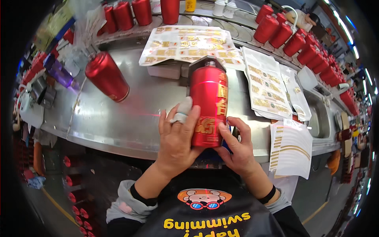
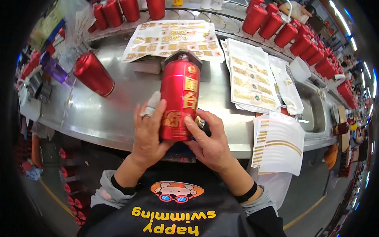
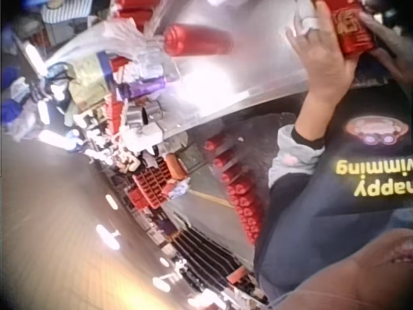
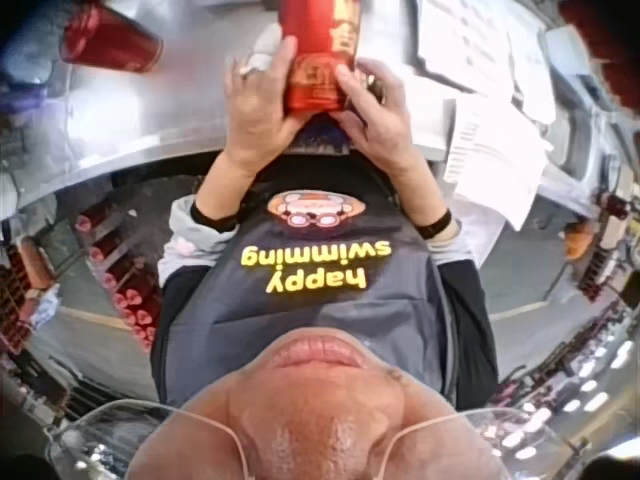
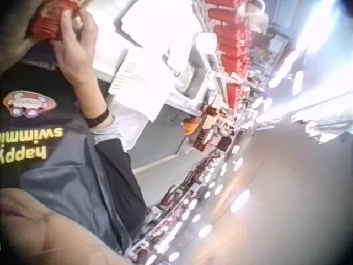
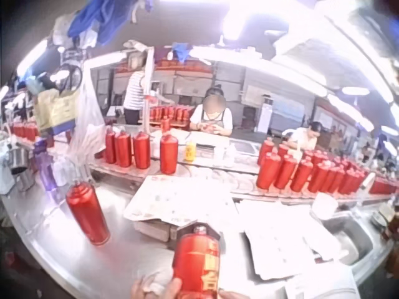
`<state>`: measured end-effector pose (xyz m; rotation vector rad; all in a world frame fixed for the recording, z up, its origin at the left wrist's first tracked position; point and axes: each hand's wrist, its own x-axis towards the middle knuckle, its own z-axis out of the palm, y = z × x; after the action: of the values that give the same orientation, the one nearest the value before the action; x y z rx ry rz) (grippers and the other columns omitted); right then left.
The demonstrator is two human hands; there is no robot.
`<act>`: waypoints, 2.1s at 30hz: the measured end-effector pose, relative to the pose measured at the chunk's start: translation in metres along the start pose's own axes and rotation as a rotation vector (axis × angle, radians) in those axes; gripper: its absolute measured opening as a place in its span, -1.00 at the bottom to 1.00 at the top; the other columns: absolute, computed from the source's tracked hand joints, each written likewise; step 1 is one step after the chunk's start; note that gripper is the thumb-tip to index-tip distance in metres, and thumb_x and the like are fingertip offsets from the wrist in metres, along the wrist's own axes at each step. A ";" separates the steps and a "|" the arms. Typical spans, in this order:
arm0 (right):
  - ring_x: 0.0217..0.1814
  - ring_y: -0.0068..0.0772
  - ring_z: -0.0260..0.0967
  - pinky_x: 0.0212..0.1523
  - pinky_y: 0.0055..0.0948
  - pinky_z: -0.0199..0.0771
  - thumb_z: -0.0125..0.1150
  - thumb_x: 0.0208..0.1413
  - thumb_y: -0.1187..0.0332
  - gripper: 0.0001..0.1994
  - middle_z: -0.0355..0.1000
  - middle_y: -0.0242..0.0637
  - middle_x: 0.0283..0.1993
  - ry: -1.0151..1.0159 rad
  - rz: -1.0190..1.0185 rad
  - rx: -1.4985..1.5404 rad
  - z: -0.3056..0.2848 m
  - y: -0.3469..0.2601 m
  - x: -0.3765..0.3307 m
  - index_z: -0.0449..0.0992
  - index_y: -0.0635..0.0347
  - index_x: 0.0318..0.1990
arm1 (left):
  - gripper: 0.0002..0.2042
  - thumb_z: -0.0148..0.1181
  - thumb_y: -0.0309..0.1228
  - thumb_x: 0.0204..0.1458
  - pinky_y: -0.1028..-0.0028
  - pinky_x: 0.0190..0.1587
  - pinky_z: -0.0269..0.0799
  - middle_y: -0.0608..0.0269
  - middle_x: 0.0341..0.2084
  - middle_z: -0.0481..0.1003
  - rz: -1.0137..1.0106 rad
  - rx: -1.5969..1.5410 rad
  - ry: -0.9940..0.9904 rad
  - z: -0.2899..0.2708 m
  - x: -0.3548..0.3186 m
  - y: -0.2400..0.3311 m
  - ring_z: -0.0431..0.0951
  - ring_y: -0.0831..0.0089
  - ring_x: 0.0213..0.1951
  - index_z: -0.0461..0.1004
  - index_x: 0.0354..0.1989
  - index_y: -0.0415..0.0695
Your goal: Manually applying decorative labels and stickers to red metal liquor bottles at a factory workstation.
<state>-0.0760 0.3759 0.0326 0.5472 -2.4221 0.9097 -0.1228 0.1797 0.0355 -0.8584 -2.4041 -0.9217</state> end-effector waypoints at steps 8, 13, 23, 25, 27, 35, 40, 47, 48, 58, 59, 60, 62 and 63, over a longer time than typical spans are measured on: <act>0.19 -0.01 0.22 0.14 -0.19 0.33 0.46 -0.25 0.47 -0.33 0.21 -0.04 0.18 0.020 -0.052 0.013 -0.001 0.003 0.000 0.44 0.03 0.17 | -0.08 0.43 -0.16 -0.19 -0.09 0.29 -0.12 -0.05 0.20 0.24 -0.056 -0.011 -0.102 -0.003 -0.006 -0.006 0.11 -0.14 0.25 0.05 0.32 -0.26; 0.19 0.00 0.22 0.14 -0.18 0.33 0.46 -0.25 0.46 -0.32 0.21 -0.05 0.18 0.032 -0.051 0.023 -0.001 0.005 -0.002 0.44 0.03 0.17 | -0.05 0.44 -0.10 -0.22 -0.11 0.28 -0.10 -0.07 0.21 0.20 -0.058 -0.069 -0.142 -0.003 -0.002 -0.010 0.11 -0.15 0.24 0.06 0.30 -0.30; 0.17 0.02 0.23 0.11 -0.17 0.35 0.45 -0.20 0.41 -0.32 0.20 0.02 0.19 0.014 -0.012 0.047 -0.009 0.010 -0.005 0.40 0.07 0.20 | 0.02 0.38 0.03 -0.18 -0.14 0.29 -0.15 -0.11 0.25 0.15 -0.064 -0.118 -0.137 0.004 -0.005 -0.011 0.11 -0.20 0.24 -0.03 0.34 -0.33; 0.16 0.03 0.23 0.11 -0.18 0.35 0.45 -0.18 0.40 -0.33 0.19 0.04 0.20 0.010 0.002 0.043 -0.012 0.010 -0.006 0.40 0.08 0.20 | 0.00 0.34 0.03 -0.13 -0.07 0.29 -0.10 -0.16 0.26 0.13 -0.048 -0.064 -0.114 0.003 -0.006 -0.008 0.12 -0.19 0.24 -0.04 0.34 -0.35; 0.14 0.02 0.25 0.11 -0.18 0.35 0.45 -0.16 0.36 -0.33 0.15 0.07 0.26 0.026 0.039 0.063 -0.013 0.011 -0.007 0.38 0.07 0.21 | -0.02 0.30 0.04 -0.09 -0.01 0.30 -0.06 -0.21 0.28 0.10 -0.028 -0.013 -0.089 0.002 -0.006 -0.006 0.13 -0.17 0.25 -0.05 0.34 -0.38; 0.17 -0.30 0.36 0.01 -0.40 0.46 0.04 0.21 0.54 -0.58 0.31 0.08 0.21 0.254 0.316 0.658 -0.023 0.010 -0.002 0.23 0.36 0.22 | 0.01 0.24 0.13 -0.06 -0.05 0.31 -0.13 -0.21 0.25 0.14 -0.047 -0.223 -0.137 0.003 -0.005 -0.013 0.14 -0.20 0.22 -0.08 0.35 -0.40; -0.22 -0.71 0.31 -0.19 -0.66 0.35 0.13 0.21 0.45 -0.77 0.40 -0.39 -0.22 0.190 0.568 0.840 -0.030 0.008 -0.006 0.34 0.29 -0.03 | -0.15 0.21 0.04 0.02 -0.05 0.30 -0.11 -0.19 0.18 0.26 0.123 -0.091 0.001 -0.007 -0.008 -0.003 0.17 -0.10 0.22 0.06 0.29 -0.38; -0.27 -0.72 0.28 -0.21 -0.66 0.34 0.19 0.18 0.42 -0.81 0.38 -0.46 -0.28 0.211 0.635 0.917 -0.022 0.015 -0.006 0.39 0.26 -0.11 | -0.43 0.22 -0.14 0.02 -0.12 0.32 -0.23 0.17 0.03 0.47 0.355 0.317 -0.040 -0.007 -0.001 0.019 0.22 0.01 0.21 0.31 0.20 -0.10; -0.26 -0.72 0.29 -0.21 -0.66 0.35 0.20 0.17 0.42 -0.81 0.40 -0.45 -0.27 0.185 0.637 0.928 -0.023 0.015 -0.005 0.40 0.25 -0.11 | -0.44 0.26 -0.16 -0.04 -0.10 0.32 -0.22 0.23 -0.01 0.49 0.329 0.237 -0.069 -0.008 0.000 0.020 0.23 0.08 0.20 0.35 0.18 -0.03; -0.25 -0.72 0.34 -0.22 -0.65 0.38 0.22 0.16 0.39 -0.80 0.45 -0.43 -0.28 0.066 0.697 1.028 -0.015 0.011 0.011 0.42 0.22 -0.11 | -0.53 0.21 -0.33 0.04 0.12 0.23 0.00 -0.09 0.13 0.32 -0.077 -0.281 0.064 0.002 0.027 0.013 0.27 -0.02 0.12 0.31 0.12 -0.21; -0.25 -0.72 0.34 -0.22 -0.65 0.38 0.22 0.16 0.39 -0.80 0.45 -0.43 -0.28 0.064 0.678 1.030 -0.014 0.010 0.012 0.42 0.22 -0.11 | -0.54 0.21 -0.36 0.02 0.12 0.22 0.01 -0.12 0.14 0.28 -0.087 -0.248 0.058 0.004 0.028 0.015 0.26 -0.02 0.12 0.31 0.11 -0.22; -0.25 -0.71 0.34 -0.22 -0.64 0.38 0.23 0.16 0.38 -0.80 0.45 -0.42 -0.28 0.060 0.662 1.032 -0.014 0.009 0.013 0.42 0.23 -0.11 | -0.51 0.23 -0.37 0.01 0.13 0.22 0.01 -0.14 0.17 0.24 -0.082 -0.271 0.059 0.005 0.029 0.015 0.22 -0.02 0.14 0.29 0.12 -0.22; -0.25 -0.71 0.35 -0.22 -0.64 0.39 0.23 0.15 0.38 -0.79 0.45 -0.42 -0.28 0.055 0.651 1.037 -0.016 0.009 0.014 0.42 0.23 -0.11 | -0.51 0.22 -0.37 0.02 0.14 0.22 0.02 -0.13 0.17 0.24 -0.085 -0.261 0.057 0.006 0.030 0.016 0.21 -0.01 0.15 0.28 0.13 -0.22; -0.26 -0.71 0.35 -0.22 -0.64 0.39 0.23 0.15 0.38 -0.79 0.45 -0.42 -0.28 0.083 0.645 1.019 -0.018 0.009 0.014 0.42 0.23 -0.11 | -0.50 0.22 -0.37 0.02 0.16 0.22 0.03 -0.12 0.17 0.23 -0.103 -0.255 0.048 0.006 0.030 0.015 0.21 0.00 0.15 0.27 0.14 -0.23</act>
<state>-0.0862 0.3924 0.0476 0.0020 -1.9060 2.3959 -0.1349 0.2051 0.0549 -0.7960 -2.3407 -1.2945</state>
